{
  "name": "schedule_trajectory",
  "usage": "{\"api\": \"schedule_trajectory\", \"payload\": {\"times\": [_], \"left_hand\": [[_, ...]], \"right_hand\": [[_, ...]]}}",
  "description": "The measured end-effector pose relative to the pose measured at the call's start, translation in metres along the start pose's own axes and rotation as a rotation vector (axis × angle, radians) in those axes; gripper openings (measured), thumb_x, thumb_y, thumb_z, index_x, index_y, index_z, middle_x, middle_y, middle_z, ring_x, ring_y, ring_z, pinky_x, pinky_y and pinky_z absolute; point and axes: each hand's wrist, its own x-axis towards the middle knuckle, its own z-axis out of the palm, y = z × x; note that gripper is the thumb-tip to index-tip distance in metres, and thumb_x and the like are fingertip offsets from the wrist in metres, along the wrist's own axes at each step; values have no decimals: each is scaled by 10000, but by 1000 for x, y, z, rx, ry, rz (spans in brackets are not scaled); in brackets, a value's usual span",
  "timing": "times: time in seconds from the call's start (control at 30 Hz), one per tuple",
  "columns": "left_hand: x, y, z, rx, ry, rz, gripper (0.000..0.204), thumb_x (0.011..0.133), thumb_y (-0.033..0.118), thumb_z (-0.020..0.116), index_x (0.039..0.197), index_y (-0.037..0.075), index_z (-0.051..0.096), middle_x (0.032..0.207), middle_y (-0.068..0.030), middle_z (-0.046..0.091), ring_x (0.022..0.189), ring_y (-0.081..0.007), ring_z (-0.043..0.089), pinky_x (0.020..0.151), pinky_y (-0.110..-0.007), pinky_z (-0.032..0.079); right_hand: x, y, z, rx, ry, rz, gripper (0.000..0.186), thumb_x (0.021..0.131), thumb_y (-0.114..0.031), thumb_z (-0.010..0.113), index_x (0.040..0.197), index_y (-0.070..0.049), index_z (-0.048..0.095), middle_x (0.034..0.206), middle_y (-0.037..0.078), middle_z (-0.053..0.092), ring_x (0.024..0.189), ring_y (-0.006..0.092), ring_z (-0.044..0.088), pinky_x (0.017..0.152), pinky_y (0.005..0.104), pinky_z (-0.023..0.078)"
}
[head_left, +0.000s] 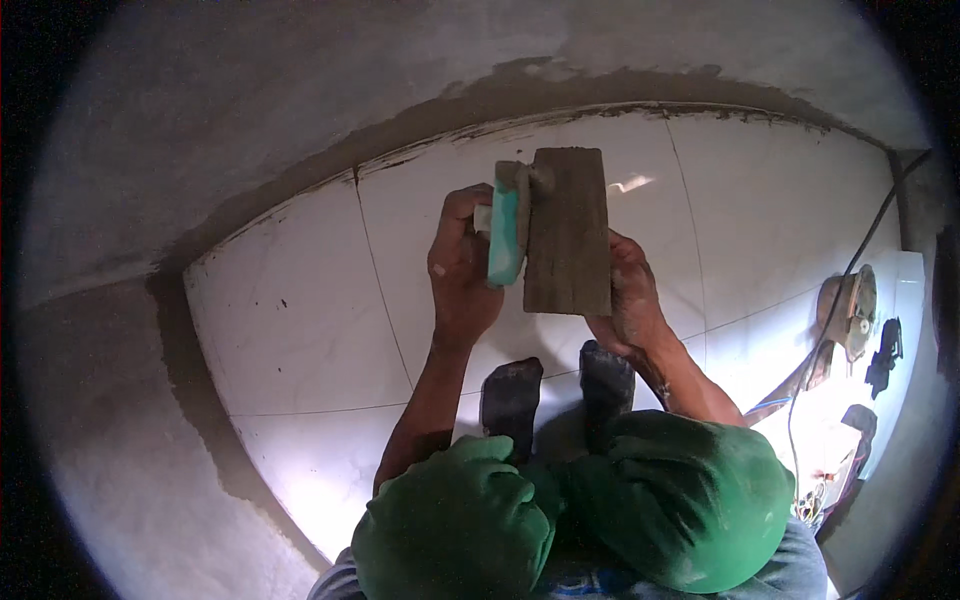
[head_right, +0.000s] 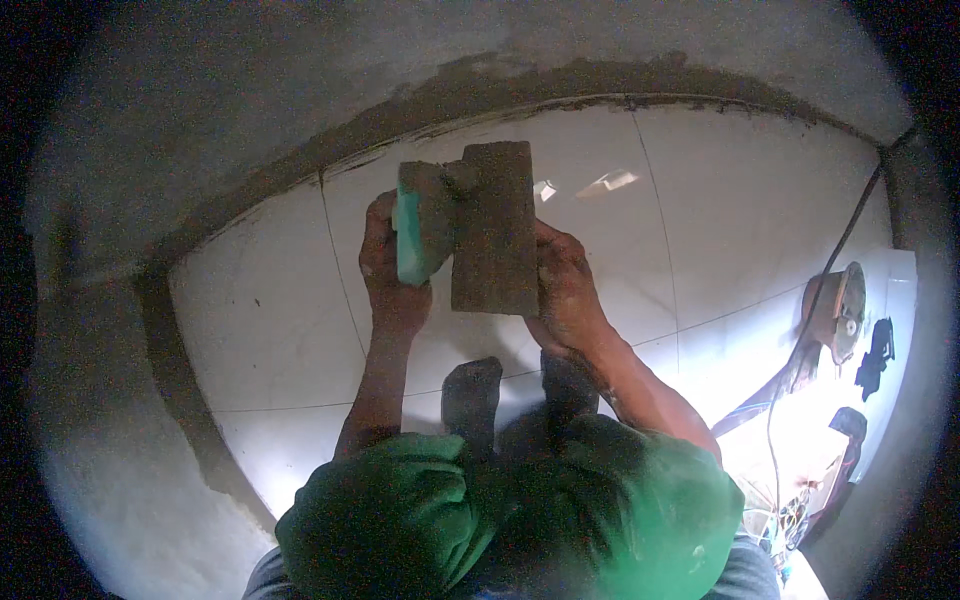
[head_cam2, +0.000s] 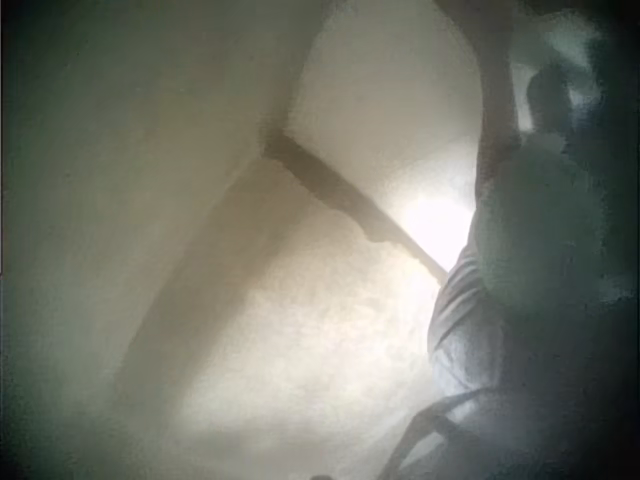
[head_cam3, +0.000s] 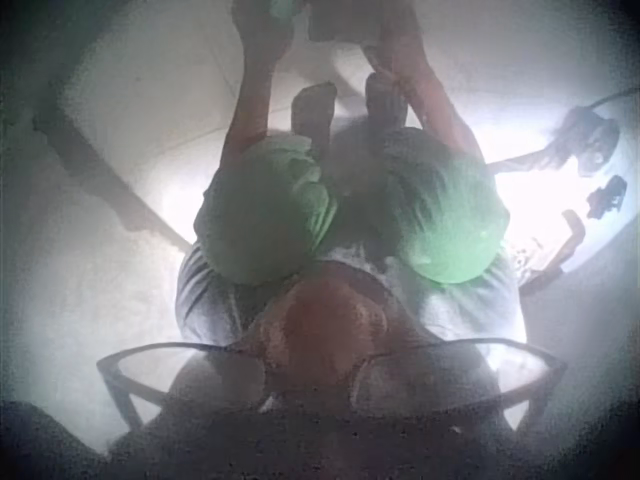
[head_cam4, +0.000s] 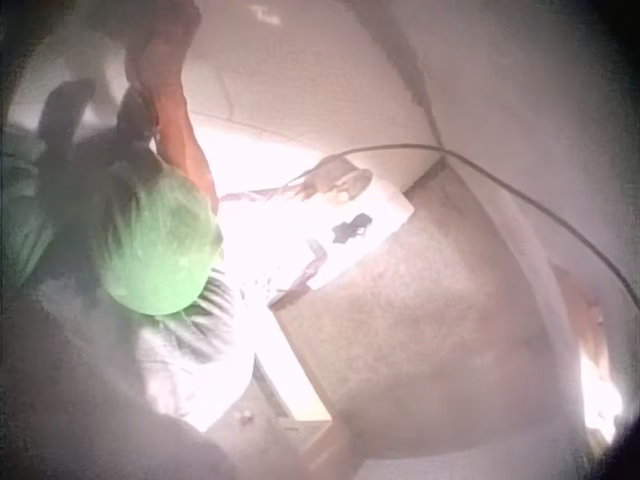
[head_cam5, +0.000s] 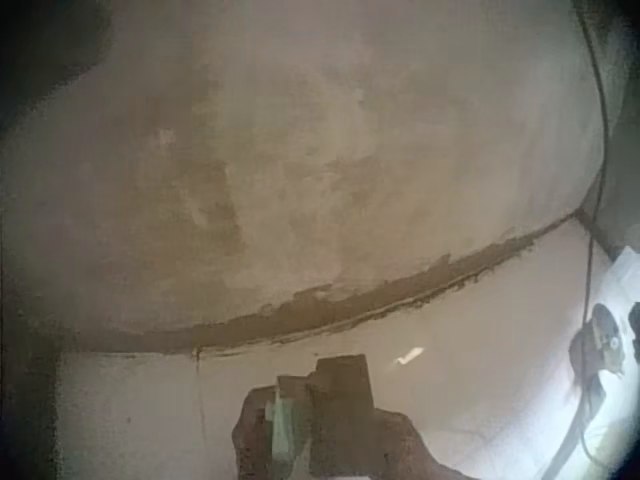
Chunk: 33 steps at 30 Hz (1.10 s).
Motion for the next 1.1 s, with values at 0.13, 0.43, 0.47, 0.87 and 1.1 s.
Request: {"api": "schedule_trajectory", "payload": {"times": [0.13,0.43,0.47,0.87,1.1], "left_hand": [[0,-6,9,53,-6,105,360,881,-92,612,1225,12,591,1201,-95,576,1140,-195,599,1008,-314,488],[-36,-39,-3,-272,93,-442,384,933,-112,555,1294,12,601,1267,-92,637,1188,-181,614,1051,-306,480],[-38,-41,-9,-501,84,-472,386,950,-40,583,1332,10,583,1297,-105,652,1206,-199,630,1052,-323,506],[-60,-57,-26,-1065,-21,-703,530,977,274,681,1412,4,546,1340,-161,658,1164,-292,701,985,-455,615],[-45,-61,-71,-1381,-102,-403,553,983,295,682,1447,35,528,1389,-151,637,1241,-328,656,1055,-513,563]], "right_hand": [[-8,9,-10,235,42,86,763,965,-596,678,1400,19,555,1300,116,671,1151,213,681,997,364,577],[-16,-13,-23,317,-40,56,766,901,-573,760,1385,-7,581,1298,149,675,1175,291,685,1021,445,579],[-14,-20,-25,179,-49,14,715,920,-528,755,1374,-1,590,1278,147,685,1166,295,691,1016,437,582],[-3,-11,-26,-1395,-162,-750,581,787,125,630,1349,-22,641,981,168,664,816,327,651,709,381,549],[-42,-6,-69,-1490,-104,-405,556,826,22,647,1376,-55,635,1146,191,705,927,335,692,762,395,582]]}}
